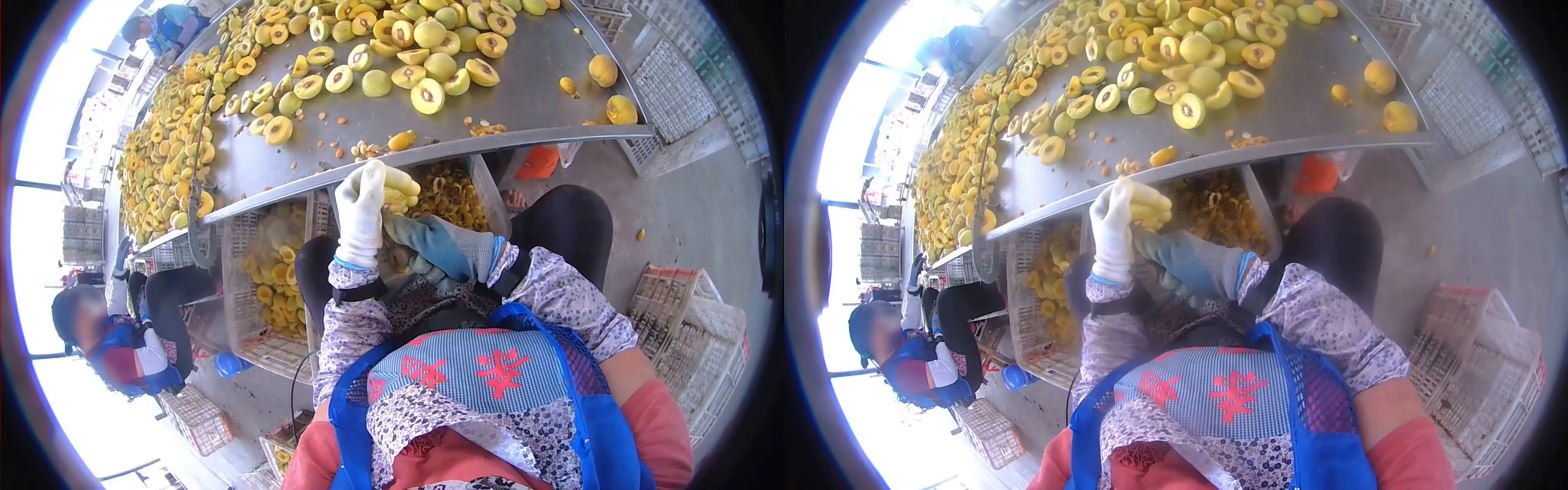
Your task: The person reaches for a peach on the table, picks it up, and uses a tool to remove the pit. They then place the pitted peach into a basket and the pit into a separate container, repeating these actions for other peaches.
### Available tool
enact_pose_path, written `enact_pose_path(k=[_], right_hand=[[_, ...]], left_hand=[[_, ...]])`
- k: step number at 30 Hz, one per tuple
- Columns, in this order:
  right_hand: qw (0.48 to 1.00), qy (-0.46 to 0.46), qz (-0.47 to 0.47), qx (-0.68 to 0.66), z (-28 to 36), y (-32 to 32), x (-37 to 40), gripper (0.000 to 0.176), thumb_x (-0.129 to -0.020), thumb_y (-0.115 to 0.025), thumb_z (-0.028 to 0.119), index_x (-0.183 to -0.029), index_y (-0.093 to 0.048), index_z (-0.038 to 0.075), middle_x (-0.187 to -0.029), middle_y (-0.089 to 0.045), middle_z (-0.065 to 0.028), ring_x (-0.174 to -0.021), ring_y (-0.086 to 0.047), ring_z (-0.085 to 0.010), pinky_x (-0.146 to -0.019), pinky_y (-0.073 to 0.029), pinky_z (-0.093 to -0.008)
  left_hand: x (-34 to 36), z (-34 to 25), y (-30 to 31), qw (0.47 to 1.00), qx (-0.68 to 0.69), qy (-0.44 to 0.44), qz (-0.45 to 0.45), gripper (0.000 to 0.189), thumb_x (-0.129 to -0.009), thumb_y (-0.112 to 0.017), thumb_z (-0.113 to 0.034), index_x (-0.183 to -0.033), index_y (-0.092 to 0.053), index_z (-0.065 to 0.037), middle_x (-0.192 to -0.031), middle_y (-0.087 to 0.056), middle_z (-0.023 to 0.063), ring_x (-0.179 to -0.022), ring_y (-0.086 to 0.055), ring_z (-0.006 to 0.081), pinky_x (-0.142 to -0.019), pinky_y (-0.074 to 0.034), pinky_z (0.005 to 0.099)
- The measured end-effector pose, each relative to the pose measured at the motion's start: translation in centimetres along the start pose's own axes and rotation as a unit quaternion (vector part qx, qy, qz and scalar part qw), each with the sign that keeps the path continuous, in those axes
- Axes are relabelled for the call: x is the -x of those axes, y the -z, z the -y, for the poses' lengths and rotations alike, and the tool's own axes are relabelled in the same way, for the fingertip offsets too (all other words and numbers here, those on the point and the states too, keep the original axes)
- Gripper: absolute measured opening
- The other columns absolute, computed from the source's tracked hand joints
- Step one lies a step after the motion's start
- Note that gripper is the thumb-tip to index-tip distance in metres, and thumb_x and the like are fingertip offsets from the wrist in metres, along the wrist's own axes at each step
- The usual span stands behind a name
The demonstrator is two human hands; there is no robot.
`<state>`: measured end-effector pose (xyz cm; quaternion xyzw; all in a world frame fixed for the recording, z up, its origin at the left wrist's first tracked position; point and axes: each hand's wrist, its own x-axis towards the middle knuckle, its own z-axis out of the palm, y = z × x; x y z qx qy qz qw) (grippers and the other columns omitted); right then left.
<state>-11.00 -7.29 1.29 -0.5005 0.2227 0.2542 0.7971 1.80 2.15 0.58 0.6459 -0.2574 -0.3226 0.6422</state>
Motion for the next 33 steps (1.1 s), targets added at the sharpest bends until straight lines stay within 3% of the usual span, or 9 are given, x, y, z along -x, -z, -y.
enact_pose_path(k=[7, 9, 13, 16, 18, 23, 27, 29, 33], right_hand=[[0.982, -0.040, 0.144, -0.116, -1.1, 1.2, -0.7, 0.056, -0.092, -0.041, 0.073, -0.079, -0.048, 0.019, -0.054, -0.035, 0.0097, -0.040, -0.029, -0.0035, -0.035, -0.024, -0.0215], [0.999, -0.040, -0.001, 0.025, -1.1, 0.8, -0.4, 0.055, -0.093, -0.041, 0.071, -0.079, -0.049, 0.018, -0.053, -0.036, 0.0092, -0.039, -0.029, -0.0050, -0.035, -0.025, -0.0226], [0.991, -0.046, 0.121, -0.028, -1.0, 1.6, -0.4, 0.056, -0.096, -0.039, 0.066, -0.086, -0.055, 0.014, -0.065, -0.046, 0.0046, -0.048, -0.042, -0.0103, -0.043, -0.037, -0.0258], [0.996, -0.015, 0.079, 0.030, -2.4, 0.7, -1.3, 0.057, -0.096, -0.041, 0.064, -0.094, -0.058, 0.010, -0.072, -0.050, 0.0020, -0.057, -0.049, -0.0131, -0.050, -0.042, -0.0282], [0.947, 0.268, -0.037, 0.172, -5.7, 0.7, -4.2, 0.057, -0.094, -0.044, 0.064, -0.095, -0.058, 0.009, -0.070, -0.048, 0.0028, -0.057, -0.048, -0.0117, -0.049, -0.039, -0.0268], [0.993, 0.028, 0.016, -0.114, -1.8, 1.5, -0.1, 0.050, -0.097, -0.045, 0.059, -0.092, -0.055, 0.010, -0.062, -0.040, 0.0058, -0.050, -0.035, -0.0073, -0.045, -0.033, -0.0243], [0.979, 0.045, 0.065, -0.188, -0.9, 0.6, 0.5, 0.048, -0.096, -0.047, 0.060, -0.088, -0.052, 0.012, -0.059, -0.036, 0.0070, -0.045, -0.029, -0.0063, -0.040, -0.027, -0.0231], [0.965, 0.106, -0.023, -0.238, -1.3, 1.0, -0.3, 0.054, -0.096, -0.045, 0.064, -0.089, -0.051, 0.011, -0.059, -0.036, 0.0057, -0.044, -0.033, -0.0055, -0.037, -0.029, -0.0215], [0.922, 0.259, -0.115, -0.265, -1.4, 2.3, -1.1, 0.056, -0.097, -0.043, 0.065, -0.088, -0.052, 0.010, -0.060, -0.040, 0.0032, -0.045, -0.037, -0.0088, -0.038, -0.031, -0.0257]], left_hand=[[-0.6, 0.0, 0.2, 0.996, -0.022, 0.047, 0.074, 0.048, -0.101, -0.049, -0.037, -0.084, -0.068, 0.004, -0.076, -0.071, 0.0127, -0.062, -0.065, 0.0162, -0.062, -0.051, 0.0246], [-0.6, 0.2, 0.2, 0.987, -0.089, 0.103, 0.085, 0.049, -0.101, -0.049, -0.037, -0.083, -0.068, 0.004, -0.075, -0.071, 0.0131, -0.061, -0.065, 0.0170, -0.061, -0.052, 0.0249], [0.2, -0.4, -1.3, 0.999, 0.007, 0.008, 0.044, 0.047, -0.099, -0.050, -0.041, -0.085, -0.066, 0.001, -0.077, -0.070, 0.0144, -0.060, -0.064, 0.0192, -0.056, -0.050, 0.0261], [-0.5, 1.3, -0.5, 0.916, 0.377, 0.083, -0.114, 0.025, -0.096, -0.050, -0.039, -0.097, -0.059, -0.016, -0.090, -0.064, 0.0004, -0.075, -0.062, 0.0167, -0.053, -0.049, 0.0270], [-0.3, 0.9, 2.1, 0.903, 0.390, 0.040, -0.174, 0.020, -0.094, -0.054, -0.038, -0.096, -0.060, -0.018, -0.091, -0.064, -0.0013, -0.077, -0.062, 0.0185, -0.059, -0.051, 0.0307], [3.7, -3.5, 11.8, 0.922, 0.085, -0.051, -0.374, 0.031, -0.094, -0.057, -0.031, -0.104, -0.066, -0.002, -0.095, -0.070, 0.0117, -0.082, -0.068, 0.0250, -0.066, -0.055, 0.0322], [3.3, -2.4, 14.9, 0.706, -0.528, -0.098, -0.461, 0.043, -0.092, -0.065, -0.027, -0.119, -0.062, 0.007, -0.111, -0.067, 0.0150, -0.097, -0.062, 0.0190, -0.089, -0.049, 0.0321], [-0.3, -3.3, 10.0, 0.868, -0.334, -0.125, -0.346, 0.046, -0.090, -0.067, -0.031, -0.119, -0.063, 0.004, -0.120, -0.065, 0.0177, -0.108, -0.061, 0.0235, -0.096, -0.047, 0.0350], [-8.1, -3.0, -1.0, 0.886, -0.419, -0.122, -0.157, 0.061, -0.089, -0.065, -0.049, -0.127, -0.060, -0.001, -0.126, -0.062, 0.0225, -0.120, -0.057, 0.0343, -0.103, -0.043, 0.0402]])
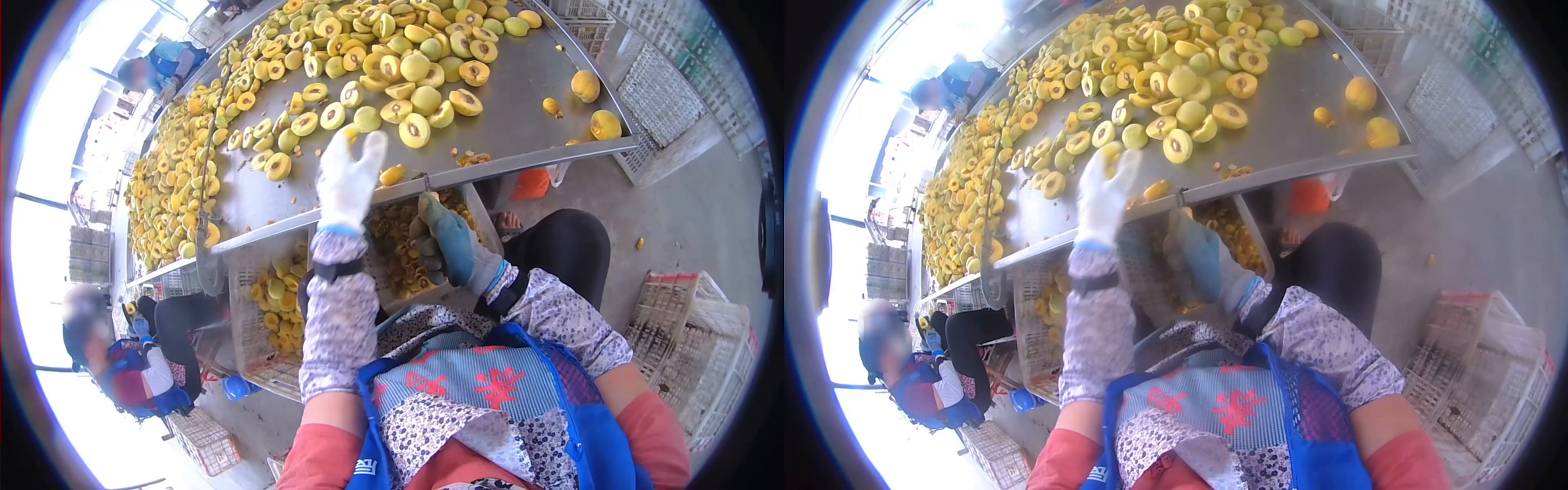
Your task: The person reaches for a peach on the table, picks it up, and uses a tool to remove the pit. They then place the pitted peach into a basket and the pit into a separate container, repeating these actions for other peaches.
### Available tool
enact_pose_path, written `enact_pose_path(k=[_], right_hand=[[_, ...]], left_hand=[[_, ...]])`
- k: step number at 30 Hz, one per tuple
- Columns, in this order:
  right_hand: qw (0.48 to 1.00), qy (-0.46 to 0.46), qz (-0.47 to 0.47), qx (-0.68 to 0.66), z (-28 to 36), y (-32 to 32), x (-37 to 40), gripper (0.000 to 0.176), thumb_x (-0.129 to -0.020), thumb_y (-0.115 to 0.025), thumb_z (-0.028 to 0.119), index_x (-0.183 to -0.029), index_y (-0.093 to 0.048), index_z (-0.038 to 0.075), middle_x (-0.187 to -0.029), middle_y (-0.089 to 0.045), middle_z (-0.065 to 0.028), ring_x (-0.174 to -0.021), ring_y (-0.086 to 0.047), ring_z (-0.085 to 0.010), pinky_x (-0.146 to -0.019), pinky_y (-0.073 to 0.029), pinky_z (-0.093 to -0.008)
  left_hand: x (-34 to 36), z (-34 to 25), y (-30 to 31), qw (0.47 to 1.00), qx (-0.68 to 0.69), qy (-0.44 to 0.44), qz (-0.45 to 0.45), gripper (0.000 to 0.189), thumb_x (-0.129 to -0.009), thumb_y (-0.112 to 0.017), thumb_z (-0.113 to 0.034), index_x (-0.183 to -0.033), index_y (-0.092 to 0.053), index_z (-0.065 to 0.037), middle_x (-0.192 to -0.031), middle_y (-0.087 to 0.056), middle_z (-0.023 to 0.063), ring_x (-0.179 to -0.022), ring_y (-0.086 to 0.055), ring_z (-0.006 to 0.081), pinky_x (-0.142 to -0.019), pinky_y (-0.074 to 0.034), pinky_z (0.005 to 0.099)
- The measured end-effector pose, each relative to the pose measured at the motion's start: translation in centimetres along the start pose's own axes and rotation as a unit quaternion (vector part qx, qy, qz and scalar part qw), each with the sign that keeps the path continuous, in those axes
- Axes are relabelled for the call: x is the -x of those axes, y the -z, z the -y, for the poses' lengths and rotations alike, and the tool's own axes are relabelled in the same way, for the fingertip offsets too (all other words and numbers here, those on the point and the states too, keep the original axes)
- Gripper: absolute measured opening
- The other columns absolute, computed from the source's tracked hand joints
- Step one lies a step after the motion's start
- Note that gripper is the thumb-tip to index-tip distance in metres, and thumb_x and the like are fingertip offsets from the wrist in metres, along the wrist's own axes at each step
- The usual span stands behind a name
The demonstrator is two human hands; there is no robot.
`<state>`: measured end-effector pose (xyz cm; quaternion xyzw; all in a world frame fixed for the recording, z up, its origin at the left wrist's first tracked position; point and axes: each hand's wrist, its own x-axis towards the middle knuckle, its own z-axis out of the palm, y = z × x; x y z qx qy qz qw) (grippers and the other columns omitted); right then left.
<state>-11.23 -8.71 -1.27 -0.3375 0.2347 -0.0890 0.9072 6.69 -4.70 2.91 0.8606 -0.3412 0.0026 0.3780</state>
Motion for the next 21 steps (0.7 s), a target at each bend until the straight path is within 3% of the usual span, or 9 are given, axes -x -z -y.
enact_pose_path(k=[8, 10, 11, 12, 14, 16, 18, 19, 21], right_hand=[[0.984, 0.099, -0.098, 0.108, -1.0, 2.5, -1.8, 0.052, -0.100, -0.041, 0.060, -0.090, -0.053, 0.010, -0.061, -0.047, 0.0004, -0.046, -0.044, -0.0120, -0.040, -0.037, -0.0277], [0.978, 0.130, -0.118, 0.113, -0.7, 2.1, -1.9, 0.028, -0.103, -0.051, 0.016, -0.121, -0.060, -0.004, -0.099, -0.068, -0.0062, -0.093, -0.062, -0.0099, -0.078, -0.050, -0.0282], [0.978, 0.133, -0.116, 0.112, -0.5, 1.8, -2.0, 0.028, -0.103, -0.051, 0.016, -0.121, -0.060, -0.004, -0.099, -0.068, -0.0062, -0.093, -0.062, -0.0099, -0.078, -0.050, -0.0282], [0.962, 0.181, -0.122, 0.166, -0.3, 1.4, -2.1, 0.027, -0.103, -0.052, 0.017, -0.117, -0.061, -0.004, -0.094, -0.068, -0.0094, -0.088, -0.065, -0.0144, -0.076, -0.050, -0.0301], [0.940, 0.228, -0.128, 0.219, -0.2, 1.0, -2.0, 0.026, -0.102, -0.053, 0.018, -0.113, -0.062, -0.004, -0.089, -0.069, -0.0126, -0.083, -0.067, -0.0188, -0.074, -0.051, -0.0320], [0.914, 0.272, -0.099, 0.283, -0.3, 0.6, -2.0, 0.025, -0.101, -0.055, 0.021, -0.108, -0.062, -0.002, -0.090, -0.068, -0.0199, -0.083, -0.069, -0.0311, -0.070, -0.051, -0.0357], [0.906, 0.307, -0.073, 0.283, -1.0, 0.3, -2.6, 0.026, -0.101, -0.055, 0.022, -0.107, -0.062, -0.002, -0.092, -0.068, -0.0216, -0.086, -0.068, -0.0355, -0.070, -0.051, -0.0377], [0.895, 0.342, -0.052, 0.283, -1.4, 0.2, -2.8, 0.027, -0.100, -0.055, 0.024, -0.106, -0.061, -0.002, -0.093, -0.068, -0.0233, -0.089, -0.067, -0.0399, -0.070, -0.051, -0.0397], [0.889, 0.331, -0.048, 0.314, -1.4, 0.1, -3.0, 0.031, -0.101, -0.054, 0.028, -0.106, -0.062, -0.002, -0.092, -0.068, -0.0231, -0.090, -0.067, -0.0404, -0.070, -0.051, -0.0409]], left_hand=[[-3.8, -0.4, -8.0, 0.988, -0.121, -0.051, 0.082, 0.057, -0.076, -0.074, -0.034, -0.126, -0.059, -0.009, -0.117, -0.065, 0.0187, -0.109, -0.063, 0.0337, -0.097, -0.048, 0.0406], [-3.5, -0.1, -6.3, 0.989, 0.016, -0.035, 0.145, 0.058, -0.073, -0.077, -0.018, -0.127, -0.057, -0.008, -0.109, -0.067, 0.0136, -0.101, -0.066, 0.0259, -0.091, -0.051, 0.0361], [-3.3, 0.2, -5.8, 0.963, 0.203, 0.047, 0.174, 0.057, -0.074, -0.075, -0.005, -0.127, -0.056, -0.006, -0.108, -0.067, 0.0108, -0.098, -0.065, 0.0197, -0.090, -0.052, 0.0326], [-2.7, 0.5, -5.2, 0.963, 0.201, 0.044, 0.174, 0.057, -0.074, -0.075, -0.005, -0.127, -0.056, -0.006, -0.108, -0.067, 0.0108, -0.098, -0.065, 0.0197, -0.090, -0.052, 0.0326], [-0.4, -0.7, -2.7, 0.857, 0.489, 0.075, 0.146, 0.051, -0.080, -0.069, -0.001, -0.128, -0.053, -0.004, -0.114, -0.062, 0.0090, -0.103, -0.063, 0.0208, -0.085, -0.054, 0.0320], [1.8, -2.2, -0.3, 0.833, 0.520, 0.117, 0.148, 0.048, -0.082, -0.068, 0.000, -0.128, -0.052, -0.001, -0.118, -0.060, 0.0122, -0.104, -0.063, 0.0236, -0.088, -0.053, 0.0325], [3.8, -2.9, 1.0, 0.718, 0.656, 0.176, 0.153, 0.041, -0.087, -0.065, -0.003, -0.126, -0.052, 0.000, -0.121, -0.059, 0.0151, -0.104, -0.063, 0.0240, -0.091, -0.052, 0.0312], [4.9, -2.0, 0.6, 0.761, 0.633, 0.079, 0.119, 0.033, -0.092, -0.061, -0.006, -0.123, -0.054, 0.001, -0.126, -0.058, 0.0183, -0.107, -0.063, 0.0250, -0.092, -0.051, 0.0314], [5.4, -0.2, 0.2, 0.821, 0.559, 0.065, 0.097, 0.031, -0.092, -0.060, -0.006, -0.122, -0.055, 0.001, -0.125, -0.059, 0.0191, -0.107, -0.063, 0.0253, -0.092, -0.052, 0.0316]])
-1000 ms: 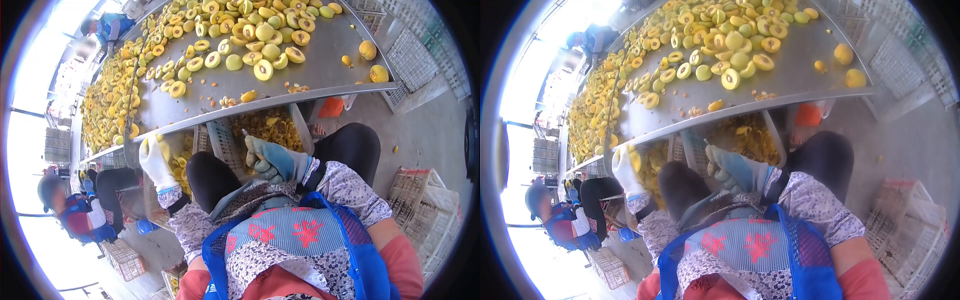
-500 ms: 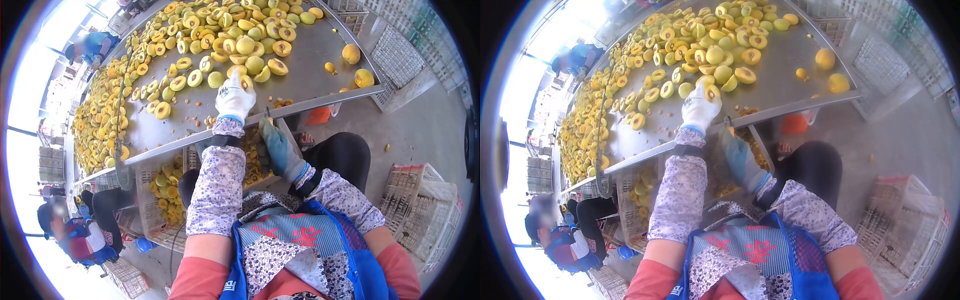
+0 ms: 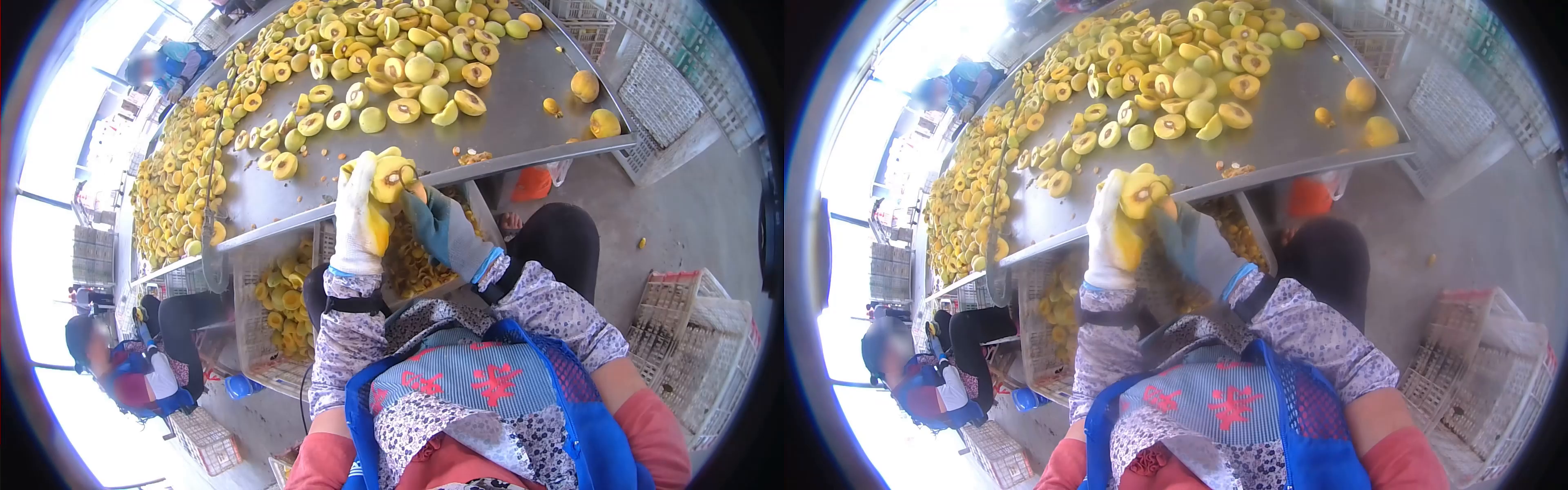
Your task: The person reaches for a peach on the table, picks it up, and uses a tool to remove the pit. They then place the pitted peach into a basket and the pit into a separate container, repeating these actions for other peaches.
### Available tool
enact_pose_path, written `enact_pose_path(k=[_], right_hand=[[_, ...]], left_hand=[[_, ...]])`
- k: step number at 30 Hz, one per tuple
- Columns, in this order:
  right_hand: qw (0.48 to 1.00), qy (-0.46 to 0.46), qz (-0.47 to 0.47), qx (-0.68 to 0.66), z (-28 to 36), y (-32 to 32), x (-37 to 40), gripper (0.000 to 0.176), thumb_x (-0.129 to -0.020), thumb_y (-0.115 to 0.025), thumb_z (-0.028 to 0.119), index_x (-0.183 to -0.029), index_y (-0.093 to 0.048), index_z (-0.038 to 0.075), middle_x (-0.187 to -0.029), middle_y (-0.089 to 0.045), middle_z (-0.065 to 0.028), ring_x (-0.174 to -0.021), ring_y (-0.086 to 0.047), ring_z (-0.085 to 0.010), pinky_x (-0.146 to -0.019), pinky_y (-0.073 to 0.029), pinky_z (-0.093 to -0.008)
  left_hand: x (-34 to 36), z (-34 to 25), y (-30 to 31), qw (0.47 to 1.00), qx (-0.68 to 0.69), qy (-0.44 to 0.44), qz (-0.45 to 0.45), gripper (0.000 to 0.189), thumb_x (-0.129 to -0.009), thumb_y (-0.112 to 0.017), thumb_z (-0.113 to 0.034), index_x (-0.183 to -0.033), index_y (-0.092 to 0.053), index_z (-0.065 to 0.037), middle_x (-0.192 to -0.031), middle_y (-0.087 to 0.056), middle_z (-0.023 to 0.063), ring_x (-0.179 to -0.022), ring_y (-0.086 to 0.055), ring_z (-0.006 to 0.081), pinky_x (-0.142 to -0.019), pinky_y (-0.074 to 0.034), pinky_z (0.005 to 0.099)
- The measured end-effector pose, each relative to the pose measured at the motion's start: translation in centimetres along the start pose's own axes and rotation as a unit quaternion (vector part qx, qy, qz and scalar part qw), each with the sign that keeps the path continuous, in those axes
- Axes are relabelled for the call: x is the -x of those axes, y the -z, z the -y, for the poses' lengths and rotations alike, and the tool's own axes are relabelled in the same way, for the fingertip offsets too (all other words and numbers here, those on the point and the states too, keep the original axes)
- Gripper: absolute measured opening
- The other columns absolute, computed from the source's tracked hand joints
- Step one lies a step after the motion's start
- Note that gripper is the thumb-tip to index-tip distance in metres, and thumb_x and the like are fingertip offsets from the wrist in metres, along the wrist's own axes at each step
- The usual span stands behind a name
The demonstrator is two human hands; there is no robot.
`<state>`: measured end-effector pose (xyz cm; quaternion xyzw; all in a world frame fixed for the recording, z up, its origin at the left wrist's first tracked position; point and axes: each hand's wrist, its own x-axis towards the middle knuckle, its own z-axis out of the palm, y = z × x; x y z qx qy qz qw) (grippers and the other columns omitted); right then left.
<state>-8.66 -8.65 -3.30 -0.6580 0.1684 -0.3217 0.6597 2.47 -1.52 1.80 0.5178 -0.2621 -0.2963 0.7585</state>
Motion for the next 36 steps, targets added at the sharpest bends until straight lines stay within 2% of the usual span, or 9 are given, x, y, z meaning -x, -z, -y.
enact_pose_path(k=[5, 8, 11, 15, 24, 26, 30, 32, 36], right_hand=[[0.995, -0.033, 0.054, 0.076, 0.9, -0.7, 0.4, 0.042, -0.101, -0.050, 0.038, -0.108, -0.062, -0.002, -0.094, -0.068, -0.0248, -0.093, -0.066, -0.0426, -0.074, -0.052, -0.0435], [0.993, -0.064, 0.075, 0.062, 1.3, -0.8, 0.6, 0.049, -0.100, -0.049, 0.044, -0.111, -0.062, -0.002, -0.096, -0.068, -0.0264, -0.093, -0.066, -0.0438, -0.078, -0.052, -0.0433], [0.988, -0.115, 0.094, 0.033, 0.9, -1.4, 0.7, 0.055, -0.100, -0.048, 0.049, -0.115, -0.062, -0.002, -0.099, -0.069, -0.0246, -0.095, -0.068, -0.0387, -0.081, -0.052, -0.0406], [0.977, -0.168, 0.113, -0.068, -0.7, -2.2, 1.4, 0.038, -0.103, -0.053, 0.036, -0.109, -0.067, 0.001, -0.094, -0.069, -0.0035, -0.087, -0.058, -0.0059, -0.076, -0.050, -0.0253], [0.971, -0.168, 0.140, -0.096, 0.5, -2.5, 2.6, 0.049, -0.105, -0.044, 0.045, -0.104, -0.068, 0.003, -0.088, -0.068, -0.0035, -0.080, -0.059, -0.0069, -0.071, -0.051, -0.0251], [0.970, -0.185, 0.131, -0.092, -0.1, -2.7, 2.6, 0.048, -0.105, -0.043, 0.044, -0.105, -0.067, 0.003, -0.087, -0.068, -0.0032, -0.080, -0.059, -0.0071, -0.072, -0.051, -0.0255], [0.959, -0.207, 0.163, -0.100, -0.5, -2.6, 2.9, 0.057, -0.103, -0.043, 0.050, -0.109, -0.066, -0.002, -0.089, -0.068, -0.0087, -0.087, -0.061, -0.0129, -0.078, -0.050, -0.0286], [0.951, -0.228, 0.181, -0.100, -0.8, -2.7, 3.1, 0.070, -0.099, -0.045, 0.060, -0.109, -0.065, -0.006, -0.093, -0.069, -0.0139, -0.093, -0.062, -0.0180, -0.083, -0.049, -0.0310], [0.929, -0.279, 0.195, -0.147, 2.9, -1.6, 2.9, 0.053, -0.102, -0.042, 0.054, -0.100, -0.063, 0.006, -0.072, -0.058, -0.0026, -0.061, -0.054, -0.0095, -0.055, -0.046, -0.0250]], left_hand=[[1.4, 0.8, -0.8, 0.937, -0.256, -0.213, -0.104, 0.028, -0.093, -0.060, -0.006, -0.119, -0.057, 0.002, -0.109, -0.066, 0.0194, -0.100, -0.066, 0.0256, -0.085, -0.054, 0.0324], [1.6, -0.8, -0.2, 0.986, 0.153, 0.035, -0.059, 0.026, -0.093, -0.060, -0.004, -0.118, -0.056, 0.003, -0.110, -0.065, 0.0184, -0.098, -0.067, 0.0259, -0.083, -0.056, 0.0333], [2.3, 0.3, -0.6, 0.997, 0.044, -0.013, -0.060, 0.033, -0.100, -0.053, -0.029, -0.116, -0.060, -0.001, -0.115, -0.065, 0.0185, -0.107, -0.064, 0.0325, -0.090, -0.055, 0.0430], [2.5, 1.8, -0.2, 0.994, 0.035, 0.005, -0.108, 0.032, -0.101, -0.052, -0.029, -0.113, -0.060, -0.001, -0.112, -0.065, 0.0183, -0.103, -0.065, 0.0302, -0.084, -0.057, 0.0425], [3.0, 1.7, -0.4, 0.833, -0.491, -0.238, -0.095, 0.031, -0.102, -0.050, -0.030, -0.109, -0.060, -0.001, -0.096, -0.069, 0.0144, -0.081, -0.068, 0.0234, -0.071, -0.059, 0.0346], [3.1, 2.0, -0.7, 0.983, -0.040, -0.020, -0.175, 0.030, -0.102, -0.049, -0.029, -0.108, -0.060, -0.001, -0.095, -0.069, 0.0146, -0.079, -0.068, 0.0222, -0.068, -0.058, 0.0331], [3.1, 1.4, -0.5, 0.933, -0.305, -0.160, -0.106, 0.030, -0.102, -0.050, -0.028, -0.106, -0.061, -0.001, -0.091, -0.069, 0.0137, -0.076, -0.067, 0.0207, -0.065, -0.057, 0.0311], [2.9, 0.0, -1.0, 0.982, -0.049, 0.107, -0.149, 0.030, -0.101, -0.050, -0.028, -0.105, -0.062, 0.000, -0.089, -0.070, 0.0122, -0.074, -0.067, 0.0193, -0.064, -0.056, 0.0300], [2.7, -0.8, -0.1, 0.983, -0.069, 0.126, -0.112, 0.032, -0.101, -0.050, -0.029, -0.098, -0.064, 0.000, -0.085, -0.070, 0.0112, -0.071, -0.066, 0.0180, -0.063, -0.055, 0.0290]])
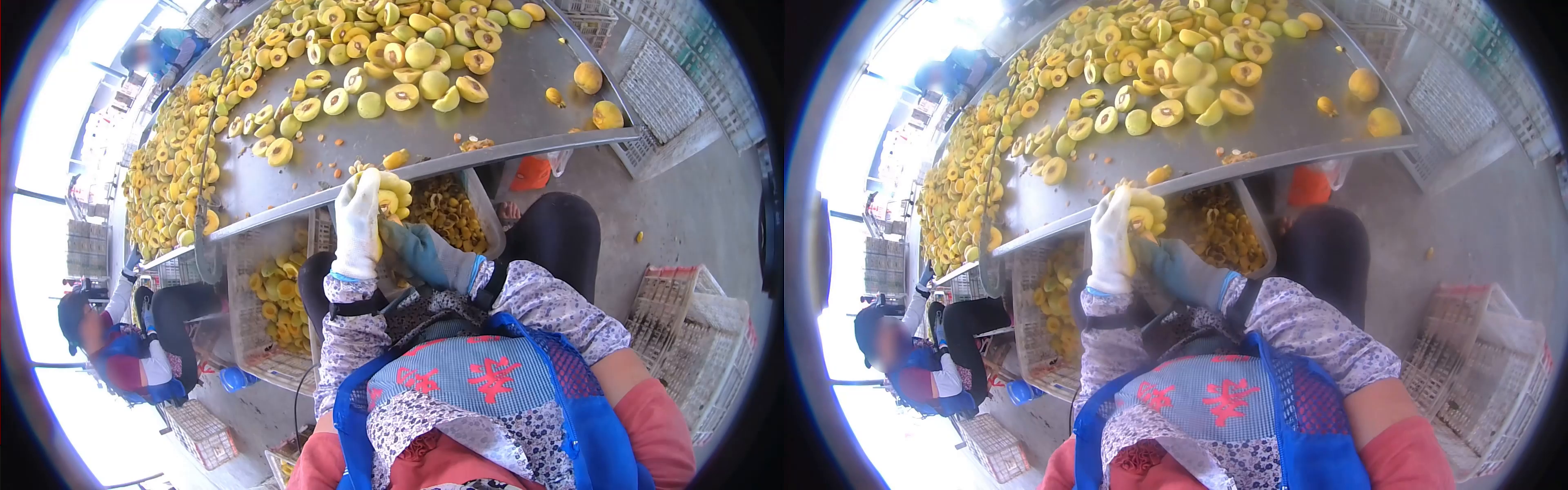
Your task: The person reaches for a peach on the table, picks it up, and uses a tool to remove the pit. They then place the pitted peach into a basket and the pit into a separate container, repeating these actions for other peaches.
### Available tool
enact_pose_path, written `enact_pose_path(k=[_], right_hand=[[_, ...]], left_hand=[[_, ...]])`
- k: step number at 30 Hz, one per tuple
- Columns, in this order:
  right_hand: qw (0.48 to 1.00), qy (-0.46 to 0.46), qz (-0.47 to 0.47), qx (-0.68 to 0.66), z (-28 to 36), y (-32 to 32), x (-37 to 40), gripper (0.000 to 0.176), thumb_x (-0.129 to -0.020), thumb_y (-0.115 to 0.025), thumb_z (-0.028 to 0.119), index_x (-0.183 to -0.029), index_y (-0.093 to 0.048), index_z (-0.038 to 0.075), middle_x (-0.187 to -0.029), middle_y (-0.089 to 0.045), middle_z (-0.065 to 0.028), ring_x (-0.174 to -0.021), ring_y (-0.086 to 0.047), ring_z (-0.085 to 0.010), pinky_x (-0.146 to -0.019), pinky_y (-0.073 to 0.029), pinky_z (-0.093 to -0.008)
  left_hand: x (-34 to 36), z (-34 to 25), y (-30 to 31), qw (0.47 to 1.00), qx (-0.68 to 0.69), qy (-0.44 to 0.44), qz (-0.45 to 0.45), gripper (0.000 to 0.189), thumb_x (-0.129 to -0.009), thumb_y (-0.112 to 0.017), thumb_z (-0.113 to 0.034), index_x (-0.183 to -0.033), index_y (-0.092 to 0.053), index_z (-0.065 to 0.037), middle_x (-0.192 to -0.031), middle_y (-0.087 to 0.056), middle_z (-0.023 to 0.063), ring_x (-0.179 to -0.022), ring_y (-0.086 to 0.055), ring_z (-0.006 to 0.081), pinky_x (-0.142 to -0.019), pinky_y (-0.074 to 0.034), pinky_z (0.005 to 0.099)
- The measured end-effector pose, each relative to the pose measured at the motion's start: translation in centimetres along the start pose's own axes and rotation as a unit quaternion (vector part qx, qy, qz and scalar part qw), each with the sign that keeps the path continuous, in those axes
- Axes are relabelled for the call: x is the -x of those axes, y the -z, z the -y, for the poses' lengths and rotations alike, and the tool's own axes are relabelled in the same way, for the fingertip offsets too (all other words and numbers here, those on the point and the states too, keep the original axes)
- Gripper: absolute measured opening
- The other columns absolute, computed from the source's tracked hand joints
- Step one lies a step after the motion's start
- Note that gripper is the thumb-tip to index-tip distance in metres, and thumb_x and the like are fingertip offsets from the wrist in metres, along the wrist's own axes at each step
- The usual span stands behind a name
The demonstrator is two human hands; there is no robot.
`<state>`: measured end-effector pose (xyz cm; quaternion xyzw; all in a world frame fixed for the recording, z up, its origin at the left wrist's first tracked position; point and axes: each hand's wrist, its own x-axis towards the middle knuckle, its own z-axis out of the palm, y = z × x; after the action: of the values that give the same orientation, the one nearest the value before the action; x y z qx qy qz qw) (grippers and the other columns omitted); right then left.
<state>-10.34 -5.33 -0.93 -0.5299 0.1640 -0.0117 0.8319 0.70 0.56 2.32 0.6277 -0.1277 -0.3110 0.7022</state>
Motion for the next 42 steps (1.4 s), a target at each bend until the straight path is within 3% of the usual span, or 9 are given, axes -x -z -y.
enact_pose_path(k=[4, 7, 13, 19, 21, 24, 31, 33, 42], right_hand=[[0.954, -0.261, 0.123, -0.082, 1.2, 1.8, 0.1, 0.057, -0.099, -0.046, 0.058, -0.102, -0.066, 0.005, -0.071, -0.060, -0.0033, -0.067, -0.059, -0.0155, -0.065, -0.050, -0.0301], [0.987, -0.033, 0.106, 0.117, 1.8, 1.7, 0.7, 0.051, -0.097, -0.046, 0.061, -0.086, -0.059, 0.012, -0.057, -0.045, 0.0043, -0.048, -0.045, -0.0096, -0.045, -0.039, -0.0255], [0.964, -0.219, 0.146, -0.030, 2.6, 0.6, 1.0, 0.050, -0.097, -0.043, 0.061, -0.079, -0.053, 0.016, -0.054, -0.038, 0.0080, -0.041, -0.031, -0.0059, -0.037, -0.023, -0.0229], [0.958, -0.249, 0.121, -0.076, 1.6, 0.8, 0.7, 0.053, -0.099, -0.037, 0.063, -0.080, -0.048, 0.015, -0.054, -0.034, 0.0071, -0.040, -0.029, -0.0053, -0.034, -0.024, -0.0218], [0.959, -0.252, 0.115, -0.062, 2.2, 0.5, 0.4, 0.053, -0.099, -0.037, 0.062, -0.082, -0.048, 0.014, -0.055, -0.035, 0.0064, -0.040, -0.029, -0.0054, -0.035, -0.026, -0.0217], [0.970, -0.232, 0.070, -0.006, 2.7, 0.1, 0.0, 0.055, -0.097, -0.041, 0.060, -0.083, -0.055, 0.009, -0.062, -0.043, 0.0028, -0.048, -0.040, -0.0110, -0.043, -0.035, -0.0280], [0.990, -0.142, 0.004, -0.016, 0.5, 0.0, -1.9, 0.043, -0.101, -0.047, 0.049, -0.085, -0.053, 0.009, -0.060, -0.046, 0.0030, -0.041, -0.041, -0.0068, -0.035, -0.033, -0.0226], [0.990, -0.136, 0.020, -0.023, 0.9, -0.1, -1.9, 0.040, -0.098, -0.053, 0.045, -0.084, -0.054, 0.008, -0.063, -0.049, 0.0019, -0.045, -0.045, -0.0075, -0.040, -0.039, -0.0251], [0.995, 0.046, -0.051, 0.069, -0.6, -0.5, -2.9, 0.038, -0.101, -0.053, 0.035, -0.104, -0.063, -0.001, -0.080, -0.062, -0.0046, -0.074, -0.059, -0.0126, -0.067, -0.049, -0.0291]], left_hand=[[-0.9, -0.4, 1.8, 0.990, -0.067, -0.002, 0.125, 0.037, -0.100, -0.051, -0.032, -0.090, -0.067, 0.001, -0.081, -0.070, 0.0125, -0.068, -0.065, 0.0180, -0.062, -0.055, 0.0292], [-0.9, 0.2, 1.9, 0.982, -0.113, 0.008, 0.154, 0.041, -0.098, -0.050, -0.031, -0.079, -0.064, 0.004, -0.072, -0.065, 0.0151, -0.062, -0.061, 0.0191, -0.056, -0.050, 0.0270], [-1.9, 1.2, 1.8, 0.926, 0.374, 0.041, 0.013, 0.030, -0.100, -0.049, -0.037, -0.085, -0.052, -0.011, -0.084, -0.062, 0.0080, -0.073, -0.063, 0.0234, -0.061, -0.055, 0.0351], [1.4, -2.0, 12.2, 0.924, -0.243, -0.274, -0.114, 0.033, -0.094, -0.062, -0.031, -0.112, -0.060, -0.004, -0.108, -0.067, 0.0095, -0.091, -0.066, 0.0221, -0.070, -0.056, 0.0349], [0.7, -4.8, 18.0, 0.959, -0.192, -0.025, -0.209, 0.041, -0.093, -0.067, -0.030, -0.119, -0.062, 0.001, -0.110, -0.068, 0.0162, -0.099, -0.068, 0.0238, -0.081, -0.055, 0.0355], [-0.9, -6.8, 18.6, 0.776, -0.515, -0.106, -0.347, 0.053, -0.090, -0.071, -0.027, -0.128, -0.057, 0.006, -0.114, -0.067, 0.0188, -0.110, -0.063, 0.0229, -0.093, -0.050, 0.0335], [-19.3, -3.6, 19.9, 0.884, -0.405, -0.105, -0.207, 0.063, -0.084, -0.069, -0.042, -0.129, -0.057, 0.000, -0.118, -0.065, 0.0199, -0.109, -0.062, 0.0298, -0.097, -0.047, 0.0362], [-20.7, -2.4, 17.9, 0.743, -0.620, -0.078, -0.239, 0.058, -0.083, -0.068, -0.039, -0.126, -0.059, -0.002, -0.117, -0.065, 0.0205, -0.107, -0.063, 0.0322, -0.094, -0.048, 0.0382], [-10.1, -4.3, 9.9, 0.985, -0.173, -0.026, -0.011, 0.030, -0.086, -0.073, -0.018, -0.111, -0.062, -0.006, -0.101, -0.065, 0.0050, -0.090, -0.063, 0.0133, -0.080, -0.052, 0.0295]])
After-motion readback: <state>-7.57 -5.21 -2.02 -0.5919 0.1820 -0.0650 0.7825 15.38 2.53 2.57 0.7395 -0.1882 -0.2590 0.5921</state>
